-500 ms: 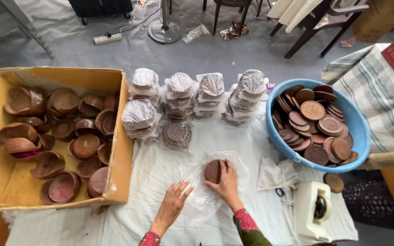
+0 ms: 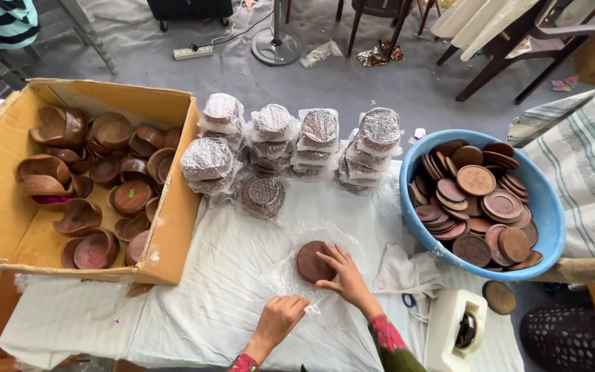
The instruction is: The person wraps a stack of small wooden bowls in plastic wrap, secures it with tape, and places it on a table with other wrapped stacks. They then pick up a single wooden bowl from a cardboard box and wipe it with a white cloth.
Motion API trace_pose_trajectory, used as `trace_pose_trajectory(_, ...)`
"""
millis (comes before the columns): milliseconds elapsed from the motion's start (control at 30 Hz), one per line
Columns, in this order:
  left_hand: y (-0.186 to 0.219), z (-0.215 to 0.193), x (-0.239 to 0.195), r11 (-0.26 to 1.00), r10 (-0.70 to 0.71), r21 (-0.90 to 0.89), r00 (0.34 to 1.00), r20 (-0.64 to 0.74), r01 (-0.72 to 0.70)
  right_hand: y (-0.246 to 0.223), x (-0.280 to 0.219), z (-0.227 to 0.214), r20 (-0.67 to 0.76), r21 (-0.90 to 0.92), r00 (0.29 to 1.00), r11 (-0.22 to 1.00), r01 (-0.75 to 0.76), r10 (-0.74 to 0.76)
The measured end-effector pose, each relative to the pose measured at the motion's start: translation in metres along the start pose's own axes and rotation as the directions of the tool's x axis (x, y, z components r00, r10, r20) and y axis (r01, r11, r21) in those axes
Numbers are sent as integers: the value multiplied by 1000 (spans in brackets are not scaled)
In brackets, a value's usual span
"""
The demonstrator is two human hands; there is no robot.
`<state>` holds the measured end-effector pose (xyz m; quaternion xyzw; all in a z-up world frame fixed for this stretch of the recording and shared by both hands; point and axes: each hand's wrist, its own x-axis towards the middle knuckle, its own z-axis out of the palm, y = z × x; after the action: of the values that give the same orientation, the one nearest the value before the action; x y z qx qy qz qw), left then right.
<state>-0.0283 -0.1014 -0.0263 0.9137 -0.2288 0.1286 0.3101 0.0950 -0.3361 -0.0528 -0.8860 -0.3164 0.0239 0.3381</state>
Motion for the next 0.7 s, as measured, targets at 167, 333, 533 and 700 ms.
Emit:
trace_pose_trajectory(167,5,-4,30,1000,-25,-2,999,-39,25,-41,-46,-5,-82,231,995,972,-36,56)
trace_pose_trajectory(333,-4,-18,54,999,-38,30,999,-38,39,-93,-49,14,-287,175,958,984,38,14)
trace_pose_trajectory(533,-16,-33,60,998,53,-16,999,-3,-53,-121,-38,32,-453,104,885,993,-65,105)
trace_pose_trajectory(700,-30,-38,70,992,118,-57,992,51,-115,-123,-42,58,-494,180,842,973,-144,216)
